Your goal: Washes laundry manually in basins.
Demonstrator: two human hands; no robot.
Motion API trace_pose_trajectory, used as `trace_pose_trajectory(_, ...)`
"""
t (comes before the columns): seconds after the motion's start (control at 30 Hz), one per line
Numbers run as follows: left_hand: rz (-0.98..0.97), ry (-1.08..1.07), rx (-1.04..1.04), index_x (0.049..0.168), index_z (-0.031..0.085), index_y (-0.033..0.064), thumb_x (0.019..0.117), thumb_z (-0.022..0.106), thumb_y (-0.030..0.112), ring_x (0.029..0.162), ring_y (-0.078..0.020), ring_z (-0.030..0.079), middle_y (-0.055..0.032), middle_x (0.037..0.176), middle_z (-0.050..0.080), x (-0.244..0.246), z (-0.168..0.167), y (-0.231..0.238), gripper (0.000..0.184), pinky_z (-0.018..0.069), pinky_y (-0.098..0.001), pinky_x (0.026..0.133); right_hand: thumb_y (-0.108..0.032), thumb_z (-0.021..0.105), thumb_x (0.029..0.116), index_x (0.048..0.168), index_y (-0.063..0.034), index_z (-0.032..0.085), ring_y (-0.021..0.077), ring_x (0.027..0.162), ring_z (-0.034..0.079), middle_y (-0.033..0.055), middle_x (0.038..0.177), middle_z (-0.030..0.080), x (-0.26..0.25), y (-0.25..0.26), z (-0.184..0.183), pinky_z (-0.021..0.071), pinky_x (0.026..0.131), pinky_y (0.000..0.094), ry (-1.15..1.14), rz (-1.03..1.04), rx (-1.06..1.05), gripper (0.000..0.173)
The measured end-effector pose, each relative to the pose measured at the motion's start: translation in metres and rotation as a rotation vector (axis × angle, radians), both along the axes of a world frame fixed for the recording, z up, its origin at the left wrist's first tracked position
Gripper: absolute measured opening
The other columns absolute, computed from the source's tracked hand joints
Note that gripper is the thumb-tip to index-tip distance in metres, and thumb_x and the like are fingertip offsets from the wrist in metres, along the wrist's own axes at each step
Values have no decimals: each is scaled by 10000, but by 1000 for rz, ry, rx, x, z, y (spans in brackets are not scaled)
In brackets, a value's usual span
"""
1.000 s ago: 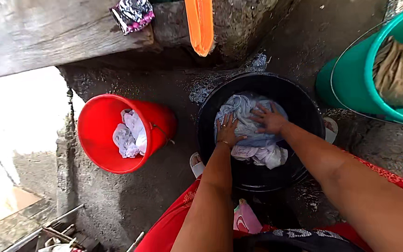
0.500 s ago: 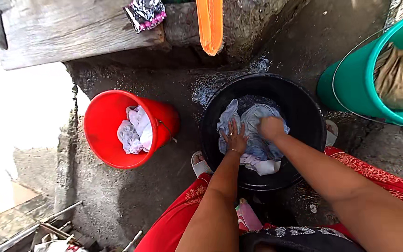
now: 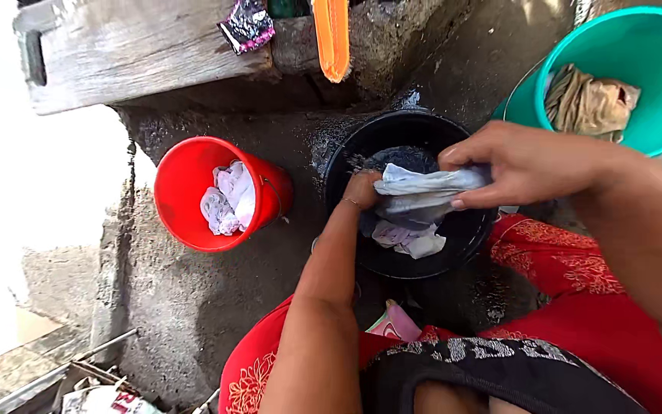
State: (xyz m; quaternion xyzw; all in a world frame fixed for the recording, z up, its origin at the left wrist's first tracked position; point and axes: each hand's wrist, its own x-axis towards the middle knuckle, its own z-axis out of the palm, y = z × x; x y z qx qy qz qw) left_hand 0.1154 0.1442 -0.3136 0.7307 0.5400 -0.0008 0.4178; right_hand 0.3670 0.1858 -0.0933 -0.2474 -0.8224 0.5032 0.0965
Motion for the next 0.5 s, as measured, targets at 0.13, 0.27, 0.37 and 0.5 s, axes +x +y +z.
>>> trace_pose_trajectory(0.13,36,-235,-43,999,709,-37,819,844,157,915,-346,696,-209,933,716,-6,91,20,298,543,-590,876,-174,689,845,901,-139,637,-40,640,542,-95,767,606,28,-16,41,452,523,134,218,-85,44,85)
trace_pose_trajectory(0.27,29,-622,128,973,667,-9,784,840,173,801,-81,645,-53,870,676,-8,159,17,314,558,-292,755,-187,695,844,980,-138,645,-49,812,629,-101,896,667,40,-16,41,570,740,160,254,-243,184,153)
trace_pose_trajectory(0.37,29,-837,277,1008,685,-43,830,790,109,907,-68,654,-64,995,681,-10,178,16,256,569,-249,815,-129,665,869,905,-61,684,-6,886,644,8,956,706,37,-13,22,545,802,198,293,-369,372,79)
trace_pose_trajectory(0.5,11,-897,286,937,693,15,784,852,155,860,-25,649,-5,919,693,-22,176,12,260,547,-204,775,-71,650,851,843,-11,661,94,939,635,92,961,676,38,-8,2,530,826,241,317,-327,421,61)
